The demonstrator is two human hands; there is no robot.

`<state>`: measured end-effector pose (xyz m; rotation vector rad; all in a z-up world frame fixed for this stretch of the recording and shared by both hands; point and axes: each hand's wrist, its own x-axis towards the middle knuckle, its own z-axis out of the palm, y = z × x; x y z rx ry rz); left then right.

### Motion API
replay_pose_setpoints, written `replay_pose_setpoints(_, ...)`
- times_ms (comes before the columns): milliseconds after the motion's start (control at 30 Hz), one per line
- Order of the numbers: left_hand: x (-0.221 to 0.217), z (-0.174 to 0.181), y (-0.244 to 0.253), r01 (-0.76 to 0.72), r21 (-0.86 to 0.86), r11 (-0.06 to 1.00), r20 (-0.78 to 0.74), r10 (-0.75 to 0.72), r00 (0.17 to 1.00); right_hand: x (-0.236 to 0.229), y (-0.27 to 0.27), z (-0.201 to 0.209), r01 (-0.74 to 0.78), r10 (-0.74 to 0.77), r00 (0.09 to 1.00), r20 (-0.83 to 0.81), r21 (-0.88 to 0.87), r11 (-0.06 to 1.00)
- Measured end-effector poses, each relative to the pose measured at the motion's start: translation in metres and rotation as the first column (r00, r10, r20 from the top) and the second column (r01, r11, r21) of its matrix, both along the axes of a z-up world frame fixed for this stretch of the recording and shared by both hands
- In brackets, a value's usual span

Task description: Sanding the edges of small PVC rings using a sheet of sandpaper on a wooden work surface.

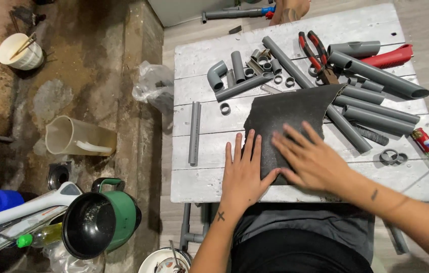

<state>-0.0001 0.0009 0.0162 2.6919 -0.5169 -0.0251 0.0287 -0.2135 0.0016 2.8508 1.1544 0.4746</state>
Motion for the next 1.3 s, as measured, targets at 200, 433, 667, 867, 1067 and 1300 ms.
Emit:
replay_pose_setpoints(200,0.000,0.006,0.000,-0.009,-0.025,1.000,-0.017,0.009,1.000,0.003,-0.035,-0.001,0.160,-0.155,0.986,0.066,-0.090,0.983)
replay_pose_setpoints(433,0.001,0.002,-0.001,-0.002,-0.014,1.000,-0.013,0.001,1.000,-0.033,-0.021,-0.004,0.049,-0.041,0.972,-0.233,0.026,0.998)
replay_pose_setpoints(667,-0.002,0.008,0.000,0.000,0.031,1.000,-0.032,0.001,0.999,0.014,-0.013,-0.007,0.128,-0.128,0.992,0.016,0.015,0.992)
replay_pose_setpoints(867,-0.001,-0.017,-0.003,0.020,0.013,1.000,0.203,-0.023,0.979,-0.037,-0.032,-0.016,0.131,-0.083,0.970,-0.227,0.207,0.969)
replay_pose_setpoints(1067,0.000,-0.032,-0.001,0.030,0.043,0.999,0.231,-0.040,0.972,-0.003,-0.010,-0.026,-0.048,0.092,0.978,-0.186,0.226,0.973)
replay_pose_setpoints(1300,0.004,-0.047,0.000,0.034,0.085,0.996,0.203,-0.051,0.978,-0.034,-0.024,-0.042,0.136,-0.089,0.961,-0.261,0.168,0.976)
